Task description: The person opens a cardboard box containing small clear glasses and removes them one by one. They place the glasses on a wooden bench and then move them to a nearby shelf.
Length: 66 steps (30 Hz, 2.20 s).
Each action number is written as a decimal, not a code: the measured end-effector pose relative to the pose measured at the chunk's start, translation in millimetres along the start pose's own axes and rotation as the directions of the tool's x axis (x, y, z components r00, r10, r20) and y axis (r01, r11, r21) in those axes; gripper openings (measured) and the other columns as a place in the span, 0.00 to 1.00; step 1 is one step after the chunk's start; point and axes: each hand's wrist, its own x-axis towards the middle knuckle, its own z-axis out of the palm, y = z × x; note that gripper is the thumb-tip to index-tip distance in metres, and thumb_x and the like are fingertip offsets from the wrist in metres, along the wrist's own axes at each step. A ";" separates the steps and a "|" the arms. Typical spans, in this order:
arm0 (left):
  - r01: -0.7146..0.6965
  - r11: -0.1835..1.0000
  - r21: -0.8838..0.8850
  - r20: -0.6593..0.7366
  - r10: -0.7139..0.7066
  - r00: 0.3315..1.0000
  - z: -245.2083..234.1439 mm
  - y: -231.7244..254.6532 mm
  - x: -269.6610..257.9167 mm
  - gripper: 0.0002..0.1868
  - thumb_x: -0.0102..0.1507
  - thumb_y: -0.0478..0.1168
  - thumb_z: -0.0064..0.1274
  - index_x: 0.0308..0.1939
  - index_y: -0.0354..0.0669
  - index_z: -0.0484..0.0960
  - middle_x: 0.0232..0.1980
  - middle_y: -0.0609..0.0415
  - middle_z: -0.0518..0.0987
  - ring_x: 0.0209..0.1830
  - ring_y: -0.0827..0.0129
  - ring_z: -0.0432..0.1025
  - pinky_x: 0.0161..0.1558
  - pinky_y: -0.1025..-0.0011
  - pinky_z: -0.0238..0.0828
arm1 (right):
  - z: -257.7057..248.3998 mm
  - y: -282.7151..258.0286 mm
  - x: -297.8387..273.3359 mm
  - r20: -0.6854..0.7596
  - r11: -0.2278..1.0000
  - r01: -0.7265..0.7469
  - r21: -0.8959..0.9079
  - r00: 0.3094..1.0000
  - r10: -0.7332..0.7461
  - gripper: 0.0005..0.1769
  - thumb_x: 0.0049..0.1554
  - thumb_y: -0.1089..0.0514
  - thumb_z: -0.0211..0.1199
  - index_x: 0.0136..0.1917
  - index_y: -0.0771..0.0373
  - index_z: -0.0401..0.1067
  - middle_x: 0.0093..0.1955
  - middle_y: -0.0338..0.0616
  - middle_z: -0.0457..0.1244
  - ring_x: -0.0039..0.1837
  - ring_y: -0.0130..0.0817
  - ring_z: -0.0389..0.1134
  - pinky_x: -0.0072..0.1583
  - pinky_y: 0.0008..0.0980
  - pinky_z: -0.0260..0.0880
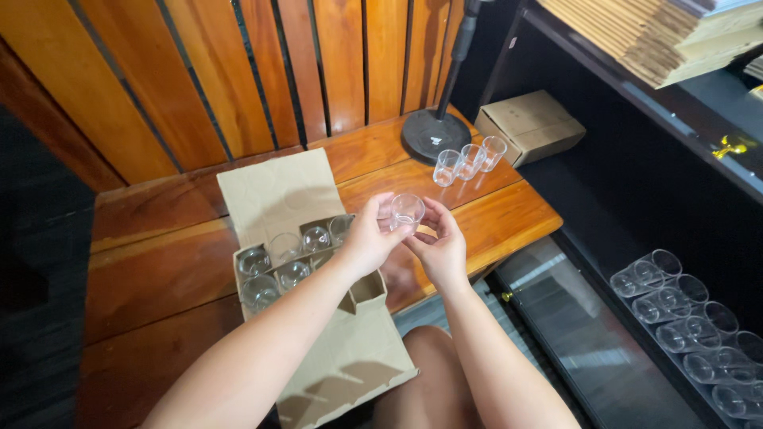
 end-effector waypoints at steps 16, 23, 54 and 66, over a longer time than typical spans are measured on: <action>0.146 0.959 0.242 -0.076 -0.132 0.988 56.1 -23.7 93.9 0.40 0.51 0.46 0.71 0.67 0.57 0.74 0.59 0.50 0.81 0.58 0.65 0.78 0.58 0.68 0.76 | -15.7 55.8 79.7 -0.252 0.996 -0.037 -0.081 0.968 0.016 0.33 0.42 0.69 0.79 0.62 0.64 0.75 0.49 0.44 0.68 0.51 0.27 0.68 0.55 0.27 0.78; 0.268 0.919 0.291 -0.126 -0.241 0.962 69.0 -30.8 121.5 0.32 0.53 0.50 0.68 0.62 0.59 0.78 0.62 0.61 0.81 0.62 0.70 0.76 0.61 0.69 0.73 | -18.5 74.7 102.1 -0.310 0.984 -0.030 -0.174 0.950 -0.026 0.32 0.40 0.68 0.80 0.59 0.59 0.78 0.46 0.43 0.69 0.47 0.26 0.71 0.53 0.24 0.79; 0.337 0.879 0.337 -0.144 -0.305 0.941 78.1 -55.8 160.6 0.35 0.57 0.49 0.64 0.69 0.56 0.73 0.64 0.53 0.80 0.70 0.61 0.71 0.67 0.64 0.71 | -9.9 108.0 133.9 -0.414 0.941 -0.188 -0.281 0.908 0.058 0.21 0.46 0.61 0.76 0.54 0.56 0.79 0.48 0.40 0.73 0.47 0.25 0.75 0.53 0.27 0.78; 0.356 0.860 0.367 -0.112 -0.339 0.934 77.1 -37.6 148.4 0.44 0.58 0.51 0.63 0.77 0.57 0.64 0.71 0.47 0.75 0.74 0.58 0.67 0.72 0.62 0.66 | -8.3 100.0 130.9 -0.405 0.944 -0.190 -0.270 0.912 0.068 0.19 0.49 0.68 0.70 0.54 0.59 0.77 0.49 0.44 0.73 0.49 0.27 0.76 0.55 0.27 0.76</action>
